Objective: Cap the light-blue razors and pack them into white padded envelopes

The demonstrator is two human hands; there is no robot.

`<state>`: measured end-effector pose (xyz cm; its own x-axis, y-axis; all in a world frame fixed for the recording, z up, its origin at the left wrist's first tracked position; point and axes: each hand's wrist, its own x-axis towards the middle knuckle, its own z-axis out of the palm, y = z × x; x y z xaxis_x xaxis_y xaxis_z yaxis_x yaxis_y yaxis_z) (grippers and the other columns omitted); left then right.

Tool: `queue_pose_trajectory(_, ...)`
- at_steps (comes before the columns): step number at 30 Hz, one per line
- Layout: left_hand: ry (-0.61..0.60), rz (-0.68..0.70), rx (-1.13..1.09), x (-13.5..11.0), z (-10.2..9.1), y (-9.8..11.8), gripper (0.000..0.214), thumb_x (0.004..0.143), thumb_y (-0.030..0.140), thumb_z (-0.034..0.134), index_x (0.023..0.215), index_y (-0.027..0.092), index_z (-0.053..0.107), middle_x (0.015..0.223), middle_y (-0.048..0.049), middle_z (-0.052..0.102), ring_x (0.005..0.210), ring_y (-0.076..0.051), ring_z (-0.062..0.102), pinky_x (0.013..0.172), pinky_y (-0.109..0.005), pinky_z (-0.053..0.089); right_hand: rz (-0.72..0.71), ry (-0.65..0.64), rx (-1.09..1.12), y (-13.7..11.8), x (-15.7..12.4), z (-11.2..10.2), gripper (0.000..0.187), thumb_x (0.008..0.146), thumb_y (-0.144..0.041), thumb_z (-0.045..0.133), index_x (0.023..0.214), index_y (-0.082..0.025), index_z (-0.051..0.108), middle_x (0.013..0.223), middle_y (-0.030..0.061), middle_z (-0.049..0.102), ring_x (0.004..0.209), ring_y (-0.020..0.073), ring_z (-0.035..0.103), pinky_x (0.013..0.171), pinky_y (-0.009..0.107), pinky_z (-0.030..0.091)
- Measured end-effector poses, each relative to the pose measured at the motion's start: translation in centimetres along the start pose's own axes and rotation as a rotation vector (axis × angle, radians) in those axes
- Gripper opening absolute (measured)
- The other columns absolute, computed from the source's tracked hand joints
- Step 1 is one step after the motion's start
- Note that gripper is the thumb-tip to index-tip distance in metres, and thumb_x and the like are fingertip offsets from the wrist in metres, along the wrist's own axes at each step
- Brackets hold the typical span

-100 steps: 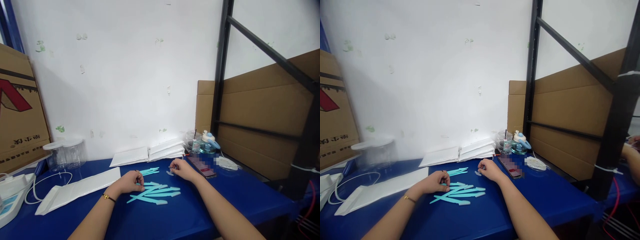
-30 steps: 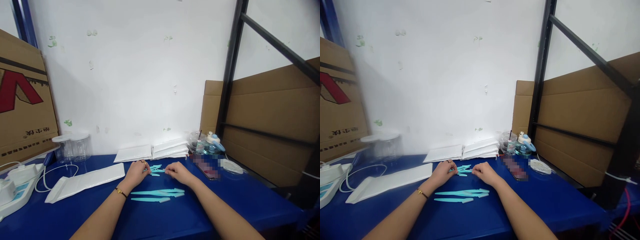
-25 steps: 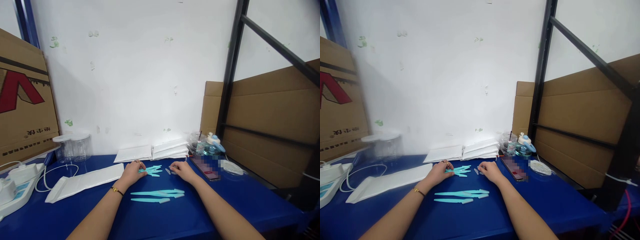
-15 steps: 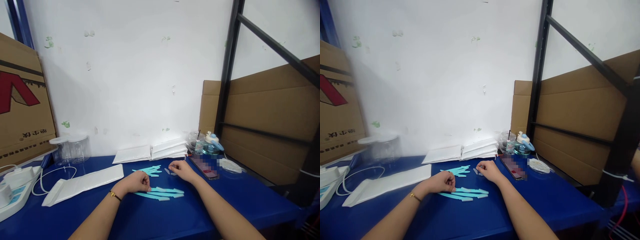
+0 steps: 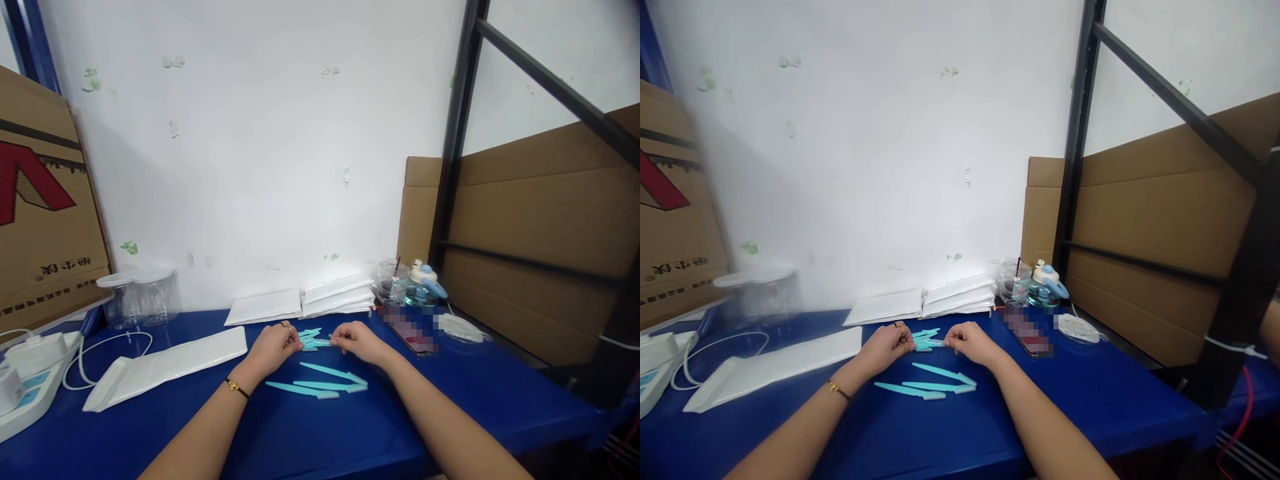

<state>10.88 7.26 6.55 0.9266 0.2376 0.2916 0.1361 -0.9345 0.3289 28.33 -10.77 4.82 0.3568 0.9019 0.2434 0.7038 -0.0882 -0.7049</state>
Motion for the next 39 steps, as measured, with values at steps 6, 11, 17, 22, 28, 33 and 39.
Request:
queue_pose_trajectory(6,0.033,-0.062,0.045,-0.1,-0.5,-1.5,0.018,0.079,0.039,0.057,0.082,0.022,0.063,0.084,-0.0008,0.061,0.077,-0.017,0.056,0.066,-0.025,0.036,0.077,0.138,-0.102,1.9,0.3,-1.4,0.026,0.079,-0.035,0.055,0.072,-0.014,0.068,0.055,0.0012,0.062,0.051,0.0126,0.052,0.05,0.021,0.034)
queue_pose_trajectory(11,-0.044,0.067,-0.045,-0.6,0.0,0.2,0.025,0.076,0.043,0.062,0.094,0.026,0.064,0.099,0.0005,0.06,0.087,-0.017,0.056,0.074,-0.026,0.038,0.09,0.222,-0.158,2.7,0.2,-2.2,0.028,0.078,-0.038,0.055,0.073,-0.014,0.068,0.056,0.0011,0.06,0.052,0.0126,0.049,0.05,0.022,0.03)
queue_pose_trajectory(17,-0.182,0.131,0.023,-0.4,1.4,2.5,0.011,0.079,0.034,0.06,0.081,0.025,0.065,0.091,0.0013,0.06,0.087,-0.017,0.056,0.077,-0.026,0.037,0.051,0.072,-0.088,2.2,-0.3,-2.3,0.028,0.074,-0.041,0.062,0.071,-0.014,0.068,0.055,-0.0008,0.057,0.05,0.01,0.046,0.047,0.019,0.031)
queue_pose_trajectory(22,-0.117,0.047,0.049,-0.2,1.2,1.8,0.013,0.082,0.031,0.054,0.079,0.023,0.064,0.087,0.0002,0.06,0.079,-0.016,0.057,0.07,-0.025,0.037,0.025,-0.191,0.06,1.1,-1.1,-2.4,0.034,0.074,-0.047,0.064,0.078,-0.014,0.07,0.062,0.0008,0.062,0.055,0.0116,0.051,0.051,0.02,0.038)
queue_pose_trajectory(28,-0.048,-0.016,0.04,0.0,0.5,0.7,0.016,0.081,0.034,0.054,0.082,0.022,0.064,0.088,-0.0014,0.06,0.082,-0.017,0.057,0.07,-0.025,0.038,0.008,-0.216,0.063,0.7,-0.8,-2.1,0.034,0.079,-0.047,0.058,0.074,-0.014,0.069,0.056,0.0007,0.062,0.048,0.0103,0.049,0.049,0.02,0.038)
queue_pose_trajectory(33,0.019,-0.088,0.053,0.1,-0.4,-1.6,0.014,0.08,0.032,0.055,0.08,0.022,0.064,0.087,-0.0014,0.06,0.081,-0.017,0.057,0.07,-0.026,0.038,0.017,0.028,-0.032,2.0,-0.4,-2.8,0.036,0.082,-0.045,0.053,0.072,-0.013,0.069,0.059,0.0032,0.064,0.053,0.0133,0.053,0.053,0.023,0.04)
queue_pose_trajectory(39,-0.005,-0.034,-0.083,-0.5,-0.7,-0.9,0.029,0.073,0.043,0.062,0.095,0.023,0.063,0.094,-0.0017,0.058,0.082,-0.017,0.054,0.07,-0.026,0.04,0.026,0.153,-0.07,2.1,-0.8,-3.5,0.031,0.077,-0.043,0.06,0.083,-0.014,0.069,0.078,0.0061,0.067,0.067,0.0165,0.056,0.058,0.025,0.041)
